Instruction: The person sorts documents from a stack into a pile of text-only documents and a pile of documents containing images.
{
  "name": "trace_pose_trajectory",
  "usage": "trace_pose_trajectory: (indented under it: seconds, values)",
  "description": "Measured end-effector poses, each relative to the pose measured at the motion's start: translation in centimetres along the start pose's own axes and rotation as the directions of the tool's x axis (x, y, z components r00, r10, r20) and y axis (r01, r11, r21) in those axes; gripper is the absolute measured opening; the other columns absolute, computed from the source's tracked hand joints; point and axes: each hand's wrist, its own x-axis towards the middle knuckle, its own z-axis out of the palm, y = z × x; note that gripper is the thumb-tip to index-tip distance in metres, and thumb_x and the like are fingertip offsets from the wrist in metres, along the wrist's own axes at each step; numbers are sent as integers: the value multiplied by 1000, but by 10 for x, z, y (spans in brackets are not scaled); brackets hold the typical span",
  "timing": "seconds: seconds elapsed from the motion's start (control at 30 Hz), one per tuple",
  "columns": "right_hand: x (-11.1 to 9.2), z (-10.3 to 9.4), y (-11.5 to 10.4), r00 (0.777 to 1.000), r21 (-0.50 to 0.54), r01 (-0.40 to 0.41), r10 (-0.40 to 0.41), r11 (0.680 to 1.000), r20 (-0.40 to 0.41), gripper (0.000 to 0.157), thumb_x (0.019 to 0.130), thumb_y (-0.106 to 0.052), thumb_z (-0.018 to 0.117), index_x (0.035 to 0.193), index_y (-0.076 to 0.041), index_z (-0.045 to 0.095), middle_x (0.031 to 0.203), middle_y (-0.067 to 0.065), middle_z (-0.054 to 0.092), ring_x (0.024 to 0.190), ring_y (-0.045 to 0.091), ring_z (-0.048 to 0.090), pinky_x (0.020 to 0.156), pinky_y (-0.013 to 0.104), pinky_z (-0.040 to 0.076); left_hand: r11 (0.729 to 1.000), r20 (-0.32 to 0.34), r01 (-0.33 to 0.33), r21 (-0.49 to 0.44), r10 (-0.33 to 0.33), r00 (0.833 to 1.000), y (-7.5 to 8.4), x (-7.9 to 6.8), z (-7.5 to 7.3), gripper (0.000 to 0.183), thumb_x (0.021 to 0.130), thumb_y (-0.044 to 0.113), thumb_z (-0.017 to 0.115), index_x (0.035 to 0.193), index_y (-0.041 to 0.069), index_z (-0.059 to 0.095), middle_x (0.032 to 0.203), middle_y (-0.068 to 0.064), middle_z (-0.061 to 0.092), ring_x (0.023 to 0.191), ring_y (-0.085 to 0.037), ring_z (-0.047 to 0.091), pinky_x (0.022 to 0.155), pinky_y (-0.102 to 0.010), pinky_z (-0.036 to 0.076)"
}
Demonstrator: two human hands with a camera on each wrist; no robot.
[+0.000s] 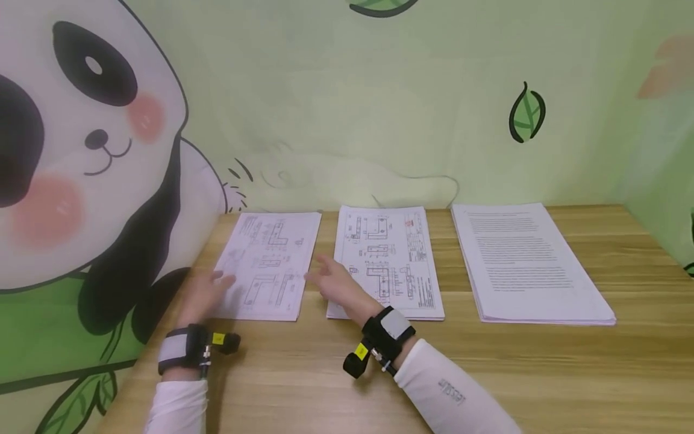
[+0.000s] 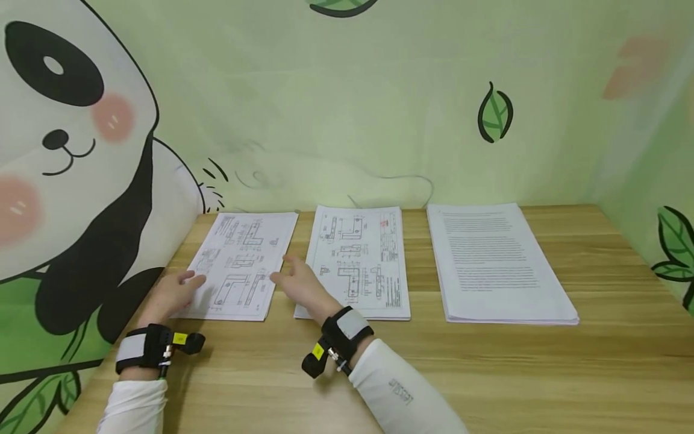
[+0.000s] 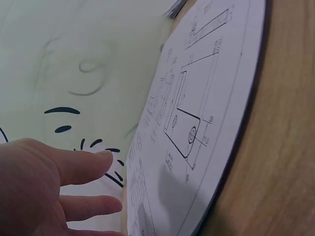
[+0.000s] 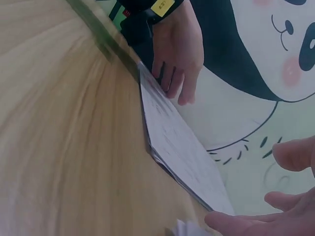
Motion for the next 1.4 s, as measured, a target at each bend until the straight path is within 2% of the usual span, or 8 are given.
trace_pose_trajectory:
  seconds: [0.23, 0.47, 0.67, 0.8, 0.93, 1.07, 1.23, 1.4]
  values:
    - [9, 14, 9, 998, 176, -42, 35, 983, 43, 60, 92, -23, 54, 145, -7, 30, 147, 17, 37, 128, 31, 43, 106, 50, 38, 999, 29, 17, 30, -18, 999, -7, 3, 3, 79, 93, 53, 37, 148, 1, 16, 152, -31, 16, 134, -51, 21, 106, -68, 22]
    - [17, 16, 12, 993, 428, -117, 92, 896, 79, 61, 93, -15, 51, 147, -5, 24, 142, 23, 40, 127, 34, 43, 106, 51, 39, 998, 27, 18, 67, -20, 999, -4, 3, 5, 77, 93, 52, 37, 148, 0, 18, 152, -31, 17, 135, -51, 20, 106, -67, 21]
    - [24, 17, 16, 988, 513, -154, 145, 845, 58, 62, 92, -13, 53, 146, -4, 24, 133, 25, 49, 114, 32, 52, 94, 45, 48, 997, 12, 27, 66, -28, 1000, -2, 1, 6, 74, 95, 49, 37, 147, -1, 19, 150, -31, 21, 133, -50, 24, 106, -67, 24]
    - [25, 21, 16, 990, 469, -143, 133, 871, 54, 57, 91, -10, 52, 143, -2, 31, 128, 23, 55, 105, 29, 57, 83, 37, 51, 997, 3, 26, 69, -26, 1000, 0, 1, 6, 75, 94, 51, 37, 147, 0, 20, 147, -31, 28, 129, -48, 32, 103, -65, 31]
    - [26, 24, 14, 994, 425, -110, 97, 899, 54, 50, 91, -9, 49, 139, -1, 36, 130, 21, 55, 111, 29, 58, 91, 40, 51, 997, -19, 19, 72, -18, 1000, 4, 1, 7, 74, 94, 51, 39, 146, 0, 24, 136, -30, 43, 113, -41, 48, 88, -55, 44]
    - [27, 23, 14, 993, 380, -117, 120, 918, 16, 47, 90, -8, 50, 136, -3, 42, 128, 18, 58, 111, 29, 60, 92, 40, 51, 999, -36, 26, 30, -25, 999, 7, 1, 10, 69, 94, 47, 42, 144, 1, 30, 135, -27, 45, 103, -35, 54, 81, -45, 46]
    - [28, 19, 15, 987, 307, -109, 140, 945, -79, 43, 86, 1, 48, 128, -5, 52, 116, 17, 64, 97, 25, 63, 72, 27, 49, 1000, -41, 15, -3, -15, 999, 12, 0, 16, 65, 94, 44, 43, 143, 2, 33, 145, -27, 36, 117, -41, 46, 93, -56, 42]
    - [25, 13, 14, 981, 251, -102, 139, 963, -132, 49, 82, 4, 46, 130, -8, 50, 111, 12, 64, 90, 20, 60, 70, 26, 46, 1000, -48, 7, -5, -7, 999, 15, 1, 19, 64, 95, 41, 45, 143, 1, 31, 144, -28, 38, 127, -45, 39, 101, -60, 37]
